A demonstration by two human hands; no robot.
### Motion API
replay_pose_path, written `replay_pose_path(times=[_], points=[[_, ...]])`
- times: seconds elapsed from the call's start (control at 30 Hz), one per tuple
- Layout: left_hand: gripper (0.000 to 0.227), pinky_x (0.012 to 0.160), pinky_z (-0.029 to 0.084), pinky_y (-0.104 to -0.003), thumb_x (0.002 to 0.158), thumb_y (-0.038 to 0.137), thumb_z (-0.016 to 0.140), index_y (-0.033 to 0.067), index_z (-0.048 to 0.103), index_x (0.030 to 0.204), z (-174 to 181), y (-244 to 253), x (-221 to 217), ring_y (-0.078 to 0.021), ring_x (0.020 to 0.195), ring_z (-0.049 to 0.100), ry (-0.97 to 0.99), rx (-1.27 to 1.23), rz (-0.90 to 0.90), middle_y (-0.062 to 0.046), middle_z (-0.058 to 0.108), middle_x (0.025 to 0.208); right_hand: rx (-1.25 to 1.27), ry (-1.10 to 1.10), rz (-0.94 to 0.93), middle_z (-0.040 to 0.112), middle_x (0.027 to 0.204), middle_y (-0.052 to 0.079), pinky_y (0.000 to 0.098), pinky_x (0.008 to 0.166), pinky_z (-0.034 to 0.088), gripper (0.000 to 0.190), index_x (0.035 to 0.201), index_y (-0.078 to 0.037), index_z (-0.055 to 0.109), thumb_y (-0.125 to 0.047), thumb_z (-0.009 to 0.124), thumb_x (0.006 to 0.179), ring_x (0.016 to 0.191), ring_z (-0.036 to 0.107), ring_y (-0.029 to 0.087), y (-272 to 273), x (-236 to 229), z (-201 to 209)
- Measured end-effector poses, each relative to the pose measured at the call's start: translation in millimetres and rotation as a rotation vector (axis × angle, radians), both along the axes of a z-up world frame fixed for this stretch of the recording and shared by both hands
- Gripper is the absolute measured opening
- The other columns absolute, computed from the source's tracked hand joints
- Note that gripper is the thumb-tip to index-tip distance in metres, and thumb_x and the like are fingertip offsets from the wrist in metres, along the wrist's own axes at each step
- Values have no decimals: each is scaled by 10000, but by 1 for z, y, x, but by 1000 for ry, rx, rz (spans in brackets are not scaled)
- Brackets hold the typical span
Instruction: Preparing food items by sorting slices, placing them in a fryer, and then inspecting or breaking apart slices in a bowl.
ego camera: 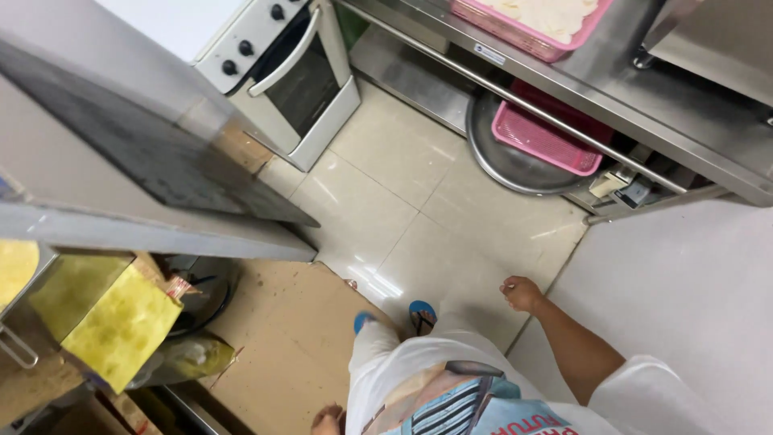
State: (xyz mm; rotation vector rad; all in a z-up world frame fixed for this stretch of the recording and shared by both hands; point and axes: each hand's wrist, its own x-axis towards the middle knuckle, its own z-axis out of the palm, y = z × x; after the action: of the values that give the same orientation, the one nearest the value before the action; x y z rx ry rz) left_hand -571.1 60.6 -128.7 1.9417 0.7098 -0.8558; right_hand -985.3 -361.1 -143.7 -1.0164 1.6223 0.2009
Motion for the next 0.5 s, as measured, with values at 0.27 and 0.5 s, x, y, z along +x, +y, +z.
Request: replay_pose_path(times=[0.27, 0.5], points=[[236, 716, 585, -388, 957, 144, 700, -1, 698, 1143, 10, -165, 66, -276, 838, 676, 142, 78, -327, -179, 726, 1008, 34, -100, -309, 588, 743, 96, 354, 551, 460, 214, 873, -86, 603, -266, 646, 981, 611, 518, 198, 69, -19, -17], [333, 776, 580, -378, 1001, 172, 659, -25, 652, 1269, 29, -325, 103, -287, 909, 662, 237, 67, -566, -184, 695, 1115, 172, 79, -677, 663, 794, 195, 378, 570, 489, 295, 1228, -8, 690, -169, 730, 983, 605, 550, 253, 75, -36, -2]])
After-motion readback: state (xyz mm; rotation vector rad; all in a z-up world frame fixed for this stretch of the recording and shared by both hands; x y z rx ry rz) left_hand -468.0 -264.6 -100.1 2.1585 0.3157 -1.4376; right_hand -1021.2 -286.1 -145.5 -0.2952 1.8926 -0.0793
